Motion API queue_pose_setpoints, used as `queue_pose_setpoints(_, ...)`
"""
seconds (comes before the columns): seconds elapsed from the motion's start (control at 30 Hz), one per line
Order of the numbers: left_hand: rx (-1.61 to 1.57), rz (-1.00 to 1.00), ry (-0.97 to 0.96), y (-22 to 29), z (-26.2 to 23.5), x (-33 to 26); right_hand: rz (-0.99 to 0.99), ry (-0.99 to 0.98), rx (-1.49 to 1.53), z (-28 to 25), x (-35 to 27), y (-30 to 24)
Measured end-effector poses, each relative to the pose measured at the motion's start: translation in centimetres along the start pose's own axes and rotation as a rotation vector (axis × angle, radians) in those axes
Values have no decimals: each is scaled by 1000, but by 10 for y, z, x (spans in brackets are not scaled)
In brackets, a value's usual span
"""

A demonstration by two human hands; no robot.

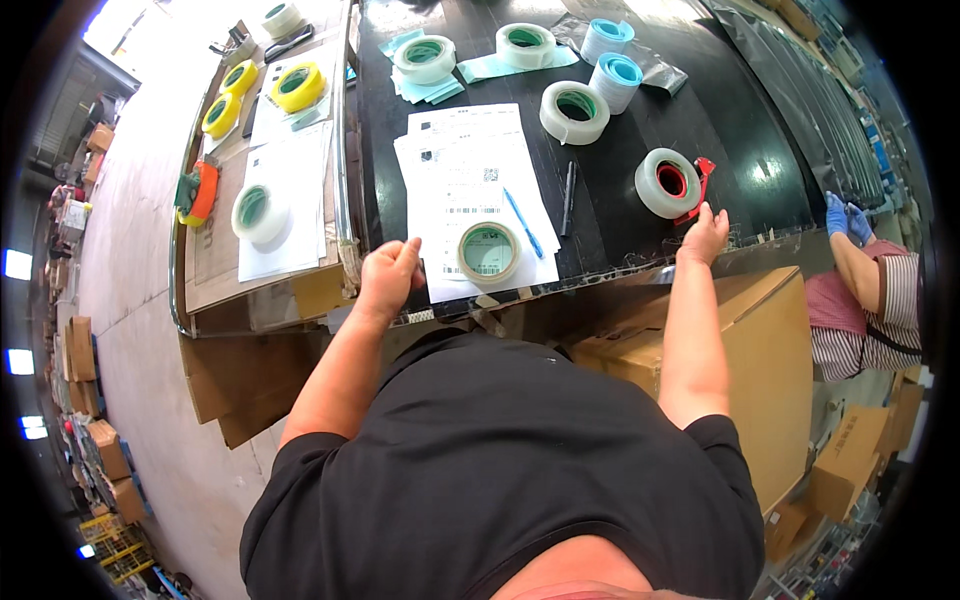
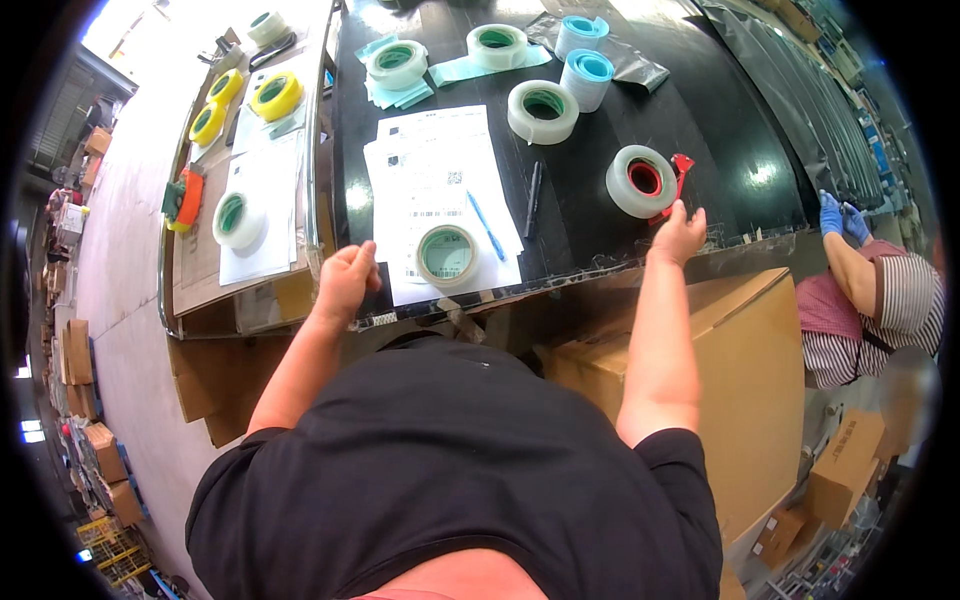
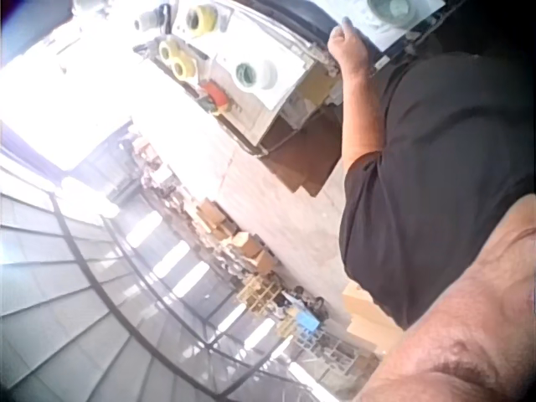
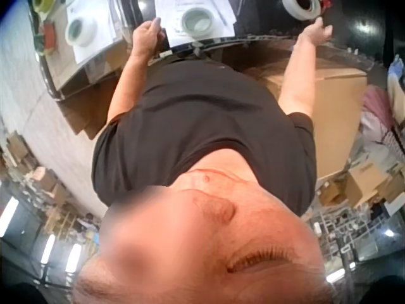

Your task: The person applies adhesive tape to seal a large cardboard box and then picks up and looks at shipping documents.

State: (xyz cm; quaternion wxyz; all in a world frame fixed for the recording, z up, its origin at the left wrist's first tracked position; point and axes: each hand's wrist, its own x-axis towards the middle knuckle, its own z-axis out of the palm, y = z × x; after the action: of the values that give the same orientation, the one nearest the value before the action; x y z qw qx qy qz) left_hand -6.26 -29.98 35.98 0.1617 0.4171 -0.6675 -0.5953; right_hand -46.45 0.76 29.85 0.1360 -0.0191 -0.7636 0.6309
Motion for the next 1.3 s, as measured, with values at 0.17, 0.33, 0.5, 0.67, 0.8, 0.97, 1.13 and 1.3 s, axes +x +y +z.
queue_pose_setpoints(0.17, 42, -64, -42, 0, 7, 59, -376, -628, 47, 47, -164, -94)
queue_pose_setpoints(0.33, 99, -111, -69, 0, 36, 104, -696, -895, -401, 68, -229, -110)
queue_pose_setpoints(0.5, 108, -203, -116, 22, 55, 111, -473, -1087, -472, 73, -242, -105)
queue_pose_setpoints(0.67, 589, 64, -82, 26, 60, 113, -597, -971, -413, 77, -251, -88)
queue_pose_setpoints(0.8, 1054, 425, -181, 36, 49, 126, -625, -902, -434, 77, -251, -85)
queue_pose_setpoints(0.97, 1209, 448, -330, 39, 50, 124, -574, -873, -619, 70, -251, -112)
queue_pose_setpoints(1.13, 1186, 311, -286, 49, 59, 111, -402, -990, -461, 71, -241, -107)
queue_pose_setpoints(1.3, 1047, 128, -125, 28, 62, 108, -324, -954, -362, 74, -234, -118)
